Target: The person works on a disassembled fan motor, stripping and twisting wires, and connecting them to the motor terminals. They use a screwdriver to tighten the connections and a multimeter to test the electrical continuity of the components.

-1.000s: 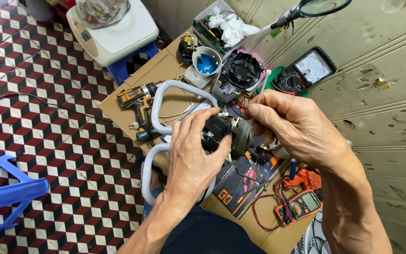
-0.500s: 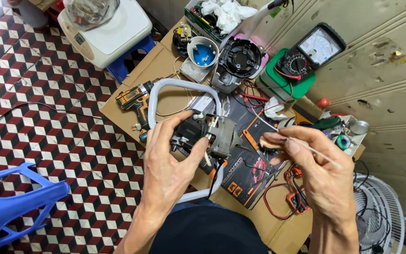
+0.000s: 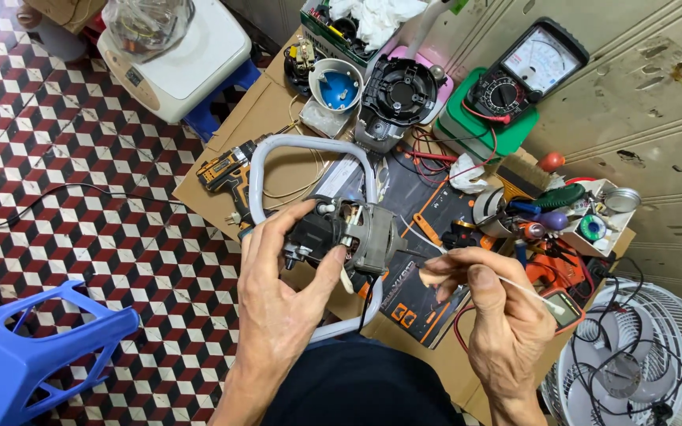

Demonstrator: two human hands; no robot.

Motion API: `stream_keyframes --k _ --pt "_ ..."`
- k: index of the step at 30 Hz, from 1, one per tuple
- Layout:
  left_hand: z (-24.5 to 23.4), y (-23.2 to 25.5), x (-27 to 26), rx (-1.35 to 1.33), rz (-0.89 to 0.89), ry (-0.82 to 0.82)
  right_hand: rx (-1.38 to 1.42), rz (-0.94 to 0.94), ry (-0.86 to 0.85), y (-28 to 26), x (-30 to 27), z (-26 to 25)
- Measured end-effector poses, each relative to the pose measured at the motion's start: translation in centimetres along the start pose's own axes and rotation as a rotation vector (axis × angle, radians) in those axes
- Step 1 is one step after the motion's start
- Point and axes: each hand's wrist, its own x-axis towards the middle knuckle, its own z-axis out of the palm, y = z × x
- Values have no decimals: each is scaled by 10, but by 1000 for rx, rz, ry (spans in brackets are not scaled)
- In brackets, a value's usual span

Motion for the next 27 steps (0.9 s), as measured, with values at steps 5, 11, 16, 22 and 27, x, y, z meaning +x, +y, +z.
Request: stream_keyframes --k 5,11,16,22,27 --pt "5 4 -1 -8 50 20 -127 -42 -76 -13 6 -5" --pt "0 -2 0 22 -49 5 -179 -4 -84 -10 12 1" --pt "-11 -20 1 -158 -237 -30 -275 -140 -203 -7 26 12" --pt "-22 -44 -3 -188 -281 -25 -237 -157 -362 -1 40 26" --pt "-29 -59 -2 -299 -336 -22 -172 -32 -402 4 48 37"
